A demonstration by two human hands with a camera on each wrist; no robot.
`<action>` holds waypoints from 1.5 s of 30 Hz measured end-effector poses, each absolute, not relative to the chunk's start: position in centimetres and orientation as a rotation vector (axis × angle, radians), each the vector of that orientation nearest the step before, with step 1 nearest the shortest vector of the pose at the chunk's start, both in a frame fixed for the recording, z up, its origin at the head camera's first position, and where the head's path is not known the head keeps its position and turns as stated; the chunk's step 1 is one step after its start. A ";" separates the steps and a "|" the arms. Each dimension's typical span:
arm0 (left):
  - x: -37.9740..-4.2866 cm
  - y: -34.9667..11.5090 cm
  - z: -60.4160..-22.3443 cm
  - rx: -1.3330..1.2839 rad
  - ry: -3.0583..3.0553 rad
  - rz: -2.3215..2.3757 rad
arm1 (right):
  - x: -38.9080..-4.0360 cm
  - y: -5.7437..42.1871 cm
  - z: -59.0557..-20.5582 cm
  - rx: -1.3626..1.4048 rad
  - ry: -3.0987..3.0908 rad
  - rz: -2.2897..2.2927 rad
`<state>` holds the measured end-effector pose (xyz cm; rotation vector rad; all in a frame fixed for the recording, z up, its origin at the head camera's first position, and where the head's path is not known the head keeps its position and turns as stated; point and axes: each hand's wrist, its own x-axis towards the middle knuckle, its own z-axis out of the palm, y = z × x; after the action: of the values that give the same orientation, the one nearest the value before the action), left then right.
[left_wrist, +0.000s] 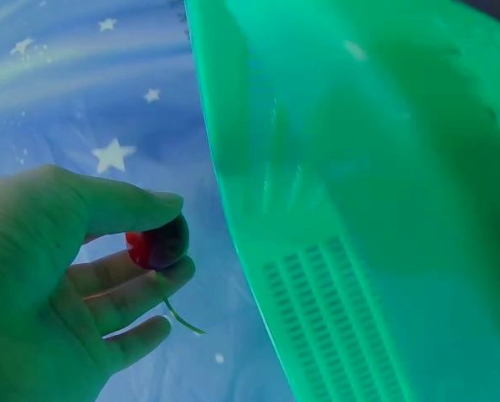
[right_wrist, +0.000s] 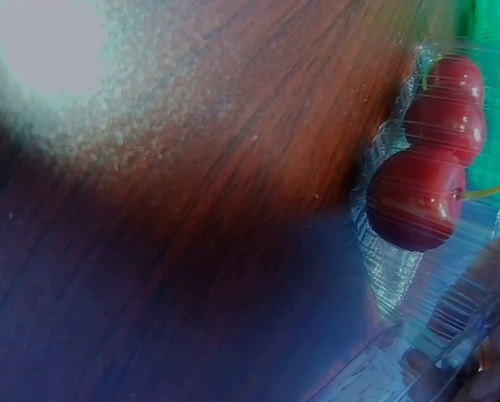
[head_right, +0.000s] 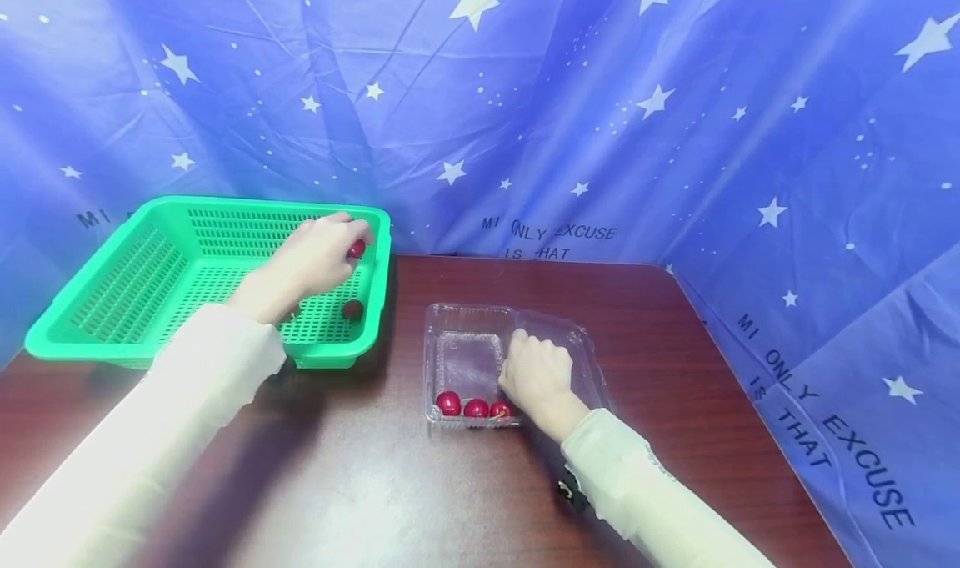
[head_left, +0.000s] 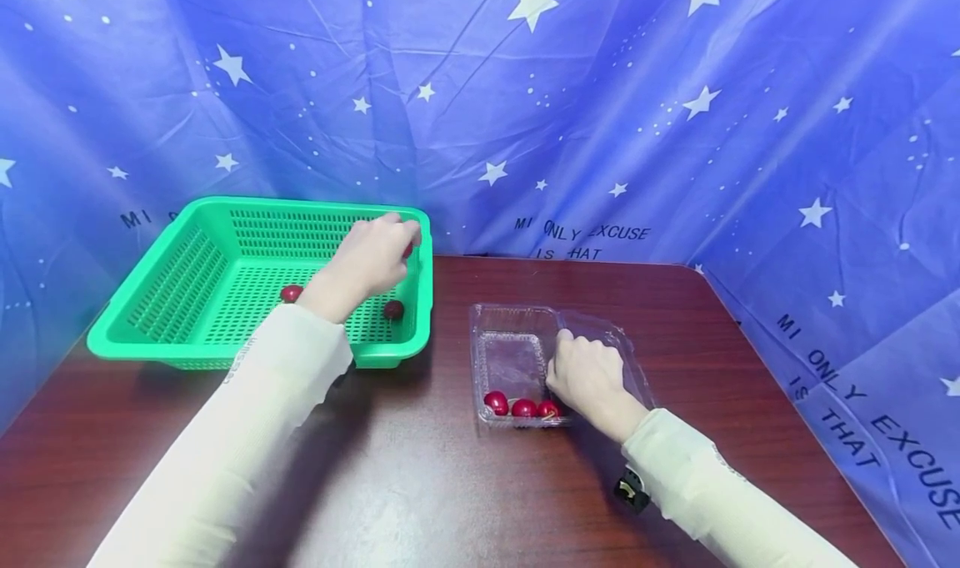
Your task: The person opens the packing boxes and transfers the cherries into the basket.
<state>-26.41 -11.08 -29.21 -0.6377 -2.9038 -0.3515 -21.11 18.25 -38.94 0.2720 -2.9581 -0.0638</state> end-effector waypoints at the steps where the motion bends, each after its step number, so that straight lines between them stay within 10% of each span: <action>1: -26.4 -11.4 -29.2 -0.626 -2.913 -0.360 | -21.1 18.3 -38.9 0.271 -2.955 -0.063; 45: -24.8 -20.2 -33.3 -0.350 -3.243 -0.306 | -21.2 18.3 -39.0 0.262 -2.986 -0.073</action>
<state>-24.82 -20.16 -33.28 -0.3495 -3.2432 -0.3056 -21.18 18.32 -38.99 0.2619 -2.9860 -0.0729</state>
